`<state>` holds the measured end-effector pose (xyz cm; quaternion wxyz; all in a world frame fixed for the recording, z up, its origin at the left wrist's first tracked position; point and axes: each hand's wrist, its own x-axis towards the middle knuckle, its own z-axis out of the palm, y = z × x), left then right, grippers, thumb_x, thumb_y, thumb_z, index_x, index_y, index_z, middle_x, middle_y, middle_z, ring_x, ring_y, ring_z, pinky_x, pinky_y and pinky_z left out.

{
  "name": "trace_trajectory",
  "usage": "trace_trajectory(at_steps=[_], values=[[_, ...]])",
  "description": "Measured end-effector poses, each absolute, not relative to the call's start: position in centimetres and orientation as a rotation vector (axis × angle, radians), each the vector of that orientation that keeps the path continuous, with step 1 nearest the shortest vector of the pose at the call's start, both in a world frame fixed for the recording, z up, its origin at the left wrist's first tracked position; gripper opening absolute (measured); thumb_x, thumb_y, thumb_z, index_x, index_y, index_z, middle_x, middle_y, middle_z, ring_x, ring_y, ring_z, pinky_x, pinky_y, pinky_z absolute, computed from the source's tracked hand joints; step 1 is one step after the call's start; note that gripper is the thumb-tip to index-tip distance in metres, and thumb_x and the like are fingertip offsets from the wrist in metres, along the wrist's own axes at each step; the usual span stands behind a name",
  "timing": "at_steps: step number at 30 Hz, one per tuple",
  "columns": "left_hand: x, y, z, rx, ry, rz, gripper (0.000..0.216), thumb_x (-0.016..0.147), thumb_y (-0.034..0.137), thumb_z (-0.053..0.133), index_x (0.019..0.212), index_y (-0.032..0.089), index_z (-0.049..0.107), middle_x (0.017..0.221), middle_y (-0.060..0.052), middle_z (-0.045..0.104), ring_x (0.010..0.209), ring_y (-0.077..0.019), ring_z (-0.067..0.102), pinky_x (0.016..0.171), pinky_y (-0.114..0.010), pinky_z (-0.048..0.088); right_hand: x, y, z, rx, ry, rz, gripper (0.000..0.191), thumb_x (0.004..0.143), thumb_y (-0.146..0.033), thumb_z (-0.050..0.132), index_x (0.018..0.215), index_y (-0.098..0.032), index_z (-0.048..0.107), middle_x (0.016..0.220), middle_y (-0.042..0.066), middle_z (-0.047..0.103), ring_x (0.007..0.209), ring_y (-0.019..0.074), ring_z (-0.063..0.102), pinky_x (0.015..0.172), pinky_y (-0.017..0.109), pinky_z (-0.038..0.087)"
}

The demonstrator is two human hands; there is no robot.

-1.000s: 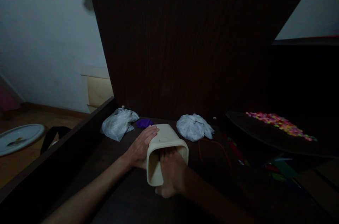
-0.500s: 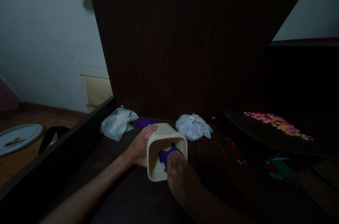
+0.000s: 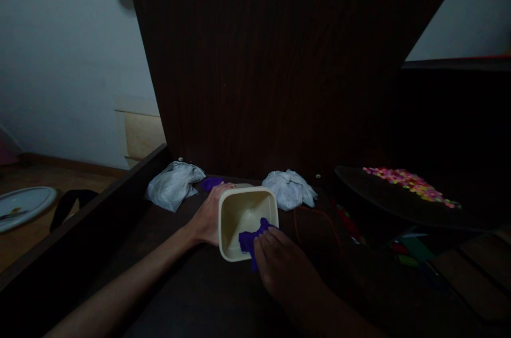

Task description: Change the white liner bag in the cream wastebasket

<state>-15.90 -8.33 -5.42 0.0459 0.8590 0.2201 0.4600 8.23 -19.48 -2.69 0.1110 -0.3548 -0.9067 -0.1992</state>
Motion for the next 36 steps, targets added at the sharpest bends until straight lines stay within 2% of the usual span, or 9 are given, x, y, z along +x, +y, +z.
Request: trace_trajectory(at_steps=[4,8,11,17,21,25,29,34,36], values=[[-15.4,-8.5,-5.1,2.566,0.739,1.393,0.114,0.060,0.058,0.085,0.152,0.018,0.030,0.140,-0.021,0.052,0.128,-0.0455,0.053,0.110,-0.065,0.044,8.0,-18.5,-1.4,-1.030,-2.652,-0.632,0.025,0.091,-0.003,0.052,0.108,-0.005,0.070,0.105,0.017,0.075,0.107,0.0272,0.069,0.109,0.043,0.048],[-15.1,-8.6,-5.2,2.583,0.742,1.445,0.121,0.061,0.059,0.085,0.155,0.018,0.021,0.147,-0.023,0.044,0.135,-0.0465,0.047,0.113,-0.067,0.040,8.0,-17.6,-1.3,-0.949,-2.741,-0.615,0.024,0.091,-0.004,0.052,0.107,-0.008,0.070,0.101,0.014,0.076,0.099,0.0248,0.071,0.104,0.040,0.051],[-15.2,-8.4,-5.6,2.620,0.721,1.436,0.128,0.061,0.064,0.085,0.158,0.020,0.015,0.154,-0.023,0.038,0.141,-0.0488,0.040,0.116,-0.068,0.036,8.0,-17.6,-2.0,-0.959,-2.719,-0.600,0.025,0.092,-0.003,0.049,0.107,-0.007,0.069,0.102,0.015,0.076,0.097,0.0248,0.071,0.100,0.039,0.052],[-15.8,-7.6,-6.5,2.603,0.728,1.411,0.124,0.064,0.060,0.086,0.158,0.020,0.015,0.147,-0.025,0.045,0.136,-0.0454,0.048,0.113,-0.067,0.040,7.6,-17.8,-3.1,-0.884,-2.646,-0.589,0.029,0.095,-0.004,0.046,0.115,-0.002,0.067,0.108,0.021,0.075,0.103,0.0284,0.071,0.097,0.039,0.053],[-15.9,-7.0,-7.0,2.629,0.704,1.423,0.124,0.061,0.064,0.086,0.157,0.022,0.019,0.145,-0.024,0.047,0.133,-0.0467,0.050,0.111,-0.068,0.042,7.3,-18.0,-2.5,-0.973,-2.662,-0.464,0.030,0.096,-0.005,0.047,0.119,-0.004,0.067,0.114,0.020,0.075,0.107,0.0291,0.071,0.096,0.039,0.055],[-15.8,-7.0,-6.9,2.656,0.726,1.417,0.123,0.060,0.064,0.086,0.156,0.019,0.022,0.145,-0.024,0.047,0.132,-0.0464,0.050,0.110,-0.067,0.042,6.9,-18.8,-1.0,-1.055,-2.753,-0.198,0.039,0.092,-0.007,0.048,0.129,-0.004,0.063,0.126,0.021,0.070,0.116,0.0306,0.068,0.099,0.041,0.056],[-15.7,-7.4,-6.7,2.656,0.720,1.445,0.122,0.059,0.061,0.087,0.154,0.016,0.025,0.143,-0.025,0.048,0.131,-0.0464,0.051,0.109,-0.065,0.043,5.9,-19.5,0.0,-1.057,-2.747,0.008,0.054,0.084,-0.014,0.052,0.136,-0.002,0.058,0.139,0.022,0.062,0.128,0.0318,0.060,0.109,0.041,0.050],[-15.6,-7.6,-6.6,2.615,0.706,1.475,0.107,0.068,0.055,0.082,0.152,0.018,0.027,0.141,-0.023,0.049,0.132,-0.0434,0.051,0.110,-0.064,0.043,3.5,-20.0,0.9,-1.137,-2.751,0.202,0.056,0.081,-0.015,0.052,0.135,0.001,0.059,0.138,0.022,0.063,0.130,0.0305,0.059,0.114,0.037,0.046],[-15.6,-7.5,-6.8,2.575,0.726,1.469,0.107,0.067,0.058,0.081,0.151,0.018,0.028,0.141,-0.023,0.050,0.132,-0.0432,0.051,0.112,-0.065,0.041,2.6,-20.5,1.3,-1.253,-2.688,0.318,0.067,0.080,-0.019,0.057,0.143,0.002,0.051,0.144,0.023,0.057,0.136,0.0317,0.053,0.118,0.037,0.041]])
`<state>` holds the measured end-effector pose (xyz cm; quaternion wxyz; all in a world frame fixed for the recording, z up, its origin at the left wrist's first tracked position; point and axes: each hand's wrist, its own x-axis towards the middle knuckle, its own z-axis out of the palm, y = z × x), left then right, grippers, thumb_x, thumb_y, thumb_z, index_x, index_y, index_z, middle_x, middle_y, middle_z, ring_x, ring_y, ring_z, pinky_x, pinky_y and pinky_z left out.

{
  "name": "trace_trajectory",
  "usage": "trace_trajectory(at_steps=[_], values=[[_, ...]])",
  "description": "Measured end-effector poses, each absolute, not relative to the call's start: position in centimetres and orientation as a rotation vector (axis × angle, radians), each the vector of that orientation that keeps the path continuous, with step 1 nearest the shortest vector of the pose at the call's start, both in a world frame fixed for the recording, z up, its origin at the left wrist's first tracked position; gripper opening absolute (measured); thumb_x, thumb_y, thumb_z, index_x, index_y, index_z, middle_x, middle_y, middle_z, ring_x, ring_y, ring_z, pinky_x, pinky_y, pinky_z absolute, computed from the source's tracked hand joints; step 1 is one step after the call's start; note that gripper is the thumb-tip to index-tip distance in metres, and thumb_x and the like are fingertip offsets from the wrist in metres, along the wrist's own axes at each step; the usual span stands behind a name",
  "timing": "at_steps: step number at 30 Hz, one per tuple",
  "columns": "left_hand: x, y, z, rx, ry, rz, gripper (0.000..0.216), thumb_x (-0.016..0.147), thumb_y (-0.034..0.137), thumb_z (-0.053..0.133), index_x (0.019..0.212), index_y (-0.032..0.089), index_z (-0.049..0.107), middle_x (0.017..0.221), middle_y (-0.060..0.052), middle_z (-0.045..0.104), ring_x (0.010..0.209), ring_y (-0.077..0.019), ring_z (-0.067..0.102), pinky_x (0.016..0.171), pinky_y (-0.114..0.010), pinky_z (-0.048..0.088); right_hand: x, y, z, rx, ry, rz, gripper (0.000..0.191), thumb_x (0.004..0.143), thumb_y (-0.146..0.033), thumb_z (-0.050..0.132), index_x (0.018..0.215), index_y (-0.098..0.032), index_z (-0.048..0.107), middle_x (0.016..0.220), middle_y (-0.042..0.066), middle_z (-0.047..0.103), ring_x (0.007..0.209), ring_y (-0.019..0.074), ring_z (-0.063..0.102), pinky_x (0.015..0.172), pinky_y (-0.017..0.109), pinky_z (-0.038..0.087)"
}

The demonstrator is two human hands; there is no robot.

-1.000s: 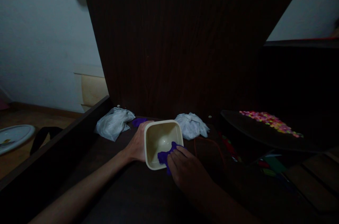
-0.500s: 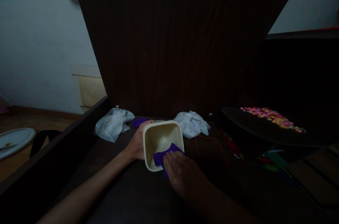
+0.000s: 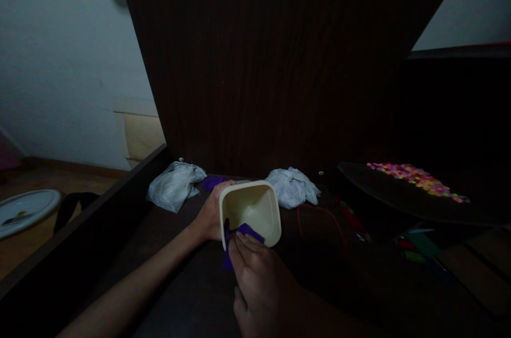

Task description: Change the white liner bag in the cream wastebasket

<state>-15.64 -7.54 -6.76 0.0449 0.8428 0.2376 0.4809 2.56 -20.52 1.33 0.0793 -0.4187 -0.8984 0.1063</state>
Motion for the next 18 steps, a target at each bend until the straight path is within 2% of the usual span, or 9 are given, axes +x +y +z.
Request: trace_trajectory(at_steps=[4,7,9,13,18], values=[[-15.8,-7.3,-7.1,2.549,0.688,1.463,0.107,0.066,0.060,0.081,0.151,0.020,0.029,0.141,-0.022,0.051,0.133,-0.0428,0.052,0.113,-0.065,0.040,1.2,-21.5,2.1,-1.431,-2.587,0.607,0.095,0.073,-0.034,0.070,0.152,0.005,0.035,0.155,0.027,0.042,0.144,0.0363,0.042,0.121,0.040,0.034],[-15.9,-7.3,-7.2,2.520,0.682,1.468,0.104,0.068,0.061,0.078,0.151,0.021,0.029,0.142,-0.021,0.051,0.134,-0.0426,0.051,0.112,-0.065,0.041,0.7,-21.4,3.2,-1.446,-2.558,0.760,0.099,0.075,-0.036,0.069,0.154,0.007,0.027,0.159,0.029,0.033,0.147,0.0363,0.036,0.123,0.040,0.029],[-15.8,-7.4,-7.3,2.488,0.700,1.484,0.100,0.071,0.061,0.076,0.150,0.020,0.032,0.142,-0.021,0.052,0.135,-0.0421,0.050,0.113,-0.065,0.040,0.7,-21.1,4.3,-1.429,-2.569,0.836,0.094,0.079,-0.034,0.066,0.154,0.007,0.027,0.157,0.030,0.035,0.146,0.0359,0.039,0.122,0.040,0.032],[-15.9,-7.4,-7.6,2.474,0.704,1.510,0.097,0.072,0.059,0.075,0.151,0.021,0.033,0.142,-0.021,0.053,0.134,-0.0416,0.051,0.113,-0.066,0.040,1.1,-20.3,6.1,-1.368,-2.641,0.852,0.086,0.079,-0.033,0.067,0.151,0.003,0.036,0.147,0.030,0.050,0.133,0.0370,0.053,0.111,0.041,0.044],[-16.1,-7.2,-7.7,2.523,0.652,1.512,0.107,0.067,0.056,0.080,0.153,0.022,0.027,0.144,-0.021,0.051,0.134,-0.0431,0.052,0.112,-0.068,0.040,1.4,-19.8,5.6,-1.325,-2.732,0.869,0.107,0.071,-0.040,0.076,0.153,0.008,0.026,0.148,0.035,0.045,0.131,0.0424,0.053,0.105,0.046,0.049]])
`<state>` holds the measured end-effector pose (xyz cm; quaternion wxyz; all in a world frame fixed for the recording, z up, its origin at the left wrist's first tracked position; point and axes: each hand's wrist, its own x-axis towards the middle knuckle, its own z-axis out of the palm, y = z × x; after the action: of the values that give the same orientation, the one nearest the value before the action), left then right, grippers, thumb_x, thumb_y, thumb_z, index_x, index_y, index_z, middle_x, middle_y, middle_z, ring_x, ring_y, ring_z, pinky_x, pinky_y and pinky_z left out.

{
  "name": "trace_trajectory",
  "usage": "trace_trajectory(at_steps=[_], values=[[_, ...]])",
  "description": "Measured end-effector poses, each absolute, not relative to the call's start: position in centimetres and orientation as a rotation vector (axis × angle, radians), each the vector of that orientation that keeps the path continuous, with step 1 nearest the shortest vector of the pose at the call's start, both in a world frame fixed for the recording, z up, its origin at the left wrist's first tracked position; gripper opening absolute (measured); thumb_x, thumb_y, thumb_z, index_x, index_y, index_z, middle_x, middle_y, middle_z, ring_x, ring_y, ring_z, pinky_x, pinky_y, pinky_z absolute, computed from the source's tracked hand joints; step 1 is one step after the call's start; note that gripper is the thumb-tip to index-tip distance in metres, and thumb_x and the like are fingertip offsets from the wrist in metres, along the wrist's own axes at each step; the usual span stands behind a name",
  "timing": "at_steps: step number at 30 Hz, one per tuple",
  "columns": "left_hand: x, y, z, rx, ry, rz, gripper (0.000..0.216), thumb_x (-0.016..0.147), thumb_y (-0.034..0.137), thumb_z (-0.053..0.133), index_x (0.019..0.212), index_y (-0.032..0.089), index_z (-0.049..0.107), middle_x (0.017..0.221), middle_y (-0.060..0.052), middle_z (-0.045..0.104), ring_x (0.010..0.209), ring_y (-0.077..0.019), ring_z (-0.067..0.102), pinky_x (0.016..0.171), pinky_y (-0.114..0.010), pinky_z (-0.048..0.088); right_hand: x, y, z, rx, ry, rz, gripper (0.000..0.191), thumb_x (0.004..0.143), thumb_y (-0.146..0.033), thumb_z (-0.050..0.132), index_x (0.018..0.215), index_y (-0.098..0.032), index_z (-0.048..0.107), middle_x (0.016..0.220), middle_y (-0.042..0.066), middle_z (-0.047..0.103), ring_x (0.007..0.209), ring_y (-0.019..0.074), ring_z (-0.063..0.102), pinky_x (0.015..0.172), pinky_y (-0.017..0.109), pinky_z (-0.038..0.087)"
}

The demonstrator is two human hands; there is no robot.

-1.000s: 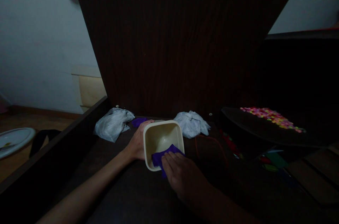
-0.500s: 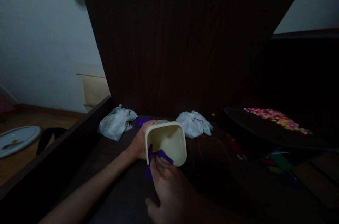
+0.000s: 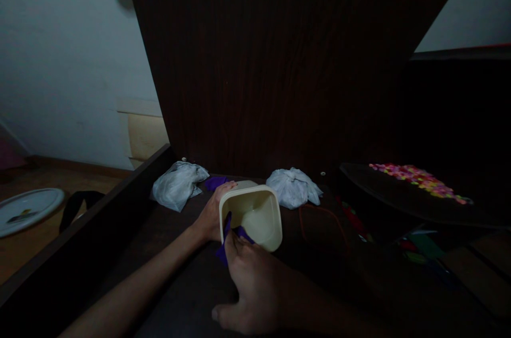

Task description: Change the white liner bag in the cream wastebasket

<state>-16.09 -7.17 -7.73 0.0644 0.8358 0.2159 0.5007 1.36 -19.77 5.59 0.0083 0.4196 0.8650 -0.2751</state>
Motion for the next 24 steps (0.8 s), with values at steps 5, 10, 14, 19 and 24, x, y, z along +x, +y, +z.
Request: trace_trajectory(at_steps=[5,10,14,19,24], values=[[-15.9,-7.5,-7.2,2.586,0.611,1.498,0.104,0.073,0.056,0.076,0.155,0.020,0.023,0.148,-0.021,0.047,0.136,-0.0457,0.048,0.113,-0.065,0.040,1.9,-19.6,5.6,1.258,2.694,-0.866,0.107,0.070,-0.044,0.080,0.149,0.010,0.033,0.148,0.037,0.044,0.134,0.0431,0.050,0.110,0.046,0.045],[-15.6,-7.6,-7.0,2.675,0.566,1.495,0.109,0.072,0.058,0.077,0.156,0.020,0.021,0.146,-0.023,0.047,0.135,-0.0461,0.049,0.111,-0.067,0.041,2.6,-19.0,5.5,1.134,2.753,-0.805,0.102,0.072,-0.046,0.081,0.146,0.011,0.040,0.151,0.038,0.039,0.142,0.0443,0.041,0.117,0.050,0.038],[-15.6,-7.6,-7.0,2.686,0.575,1.503,0.118,0.065,0.059,0.083,0.157,0.020,0.019,0.143,-0.025,0.048,0.134,-0.0460,0.050,0.109,-0.068,0.042,2.6,-17.8,4.4,1.022,2.752,-0.721,0.111,0.072,-0.050,0.082,0.147,0.017,0.034,0.153,0.041,0.032,0.145,0.0463,0.034,0.121,0.049,0.031],[-15.4,-7.8,-6.7,2.716,0.589,1.511,0.118,0.067,0.058,0.083,0.157,0.019,0.017,0.141,-0.025,0.049,0.133,-0.0459,0.050,0.108,-0.068,0.042,2.5,-16.3,3.0,0.964,2.839,-0.662,0.111,0.071,-0.063,0.079,0.141,0.016,0.044,0.148,0.040,0.041,0.142,0.0456,0.040,0.121,0.047,0.029],[-15.2,-7.9,-6.5,2.723,0.584,1.525,0.119,0.067,0.060,0.082,0.157,0.018,0.018,0.141,-0.025,0.049,0.133,-0.0456,0.050,0.108,-0.067,0.042,2.6,-15.1,2.2,1.002,2.849,-0.772,0.115,0.072,-0.074,0.071,0.149,0.006,0.040,0.152,0.033,0.041,0.145,0.0443,0.036,0.120,0.049,0.030]])
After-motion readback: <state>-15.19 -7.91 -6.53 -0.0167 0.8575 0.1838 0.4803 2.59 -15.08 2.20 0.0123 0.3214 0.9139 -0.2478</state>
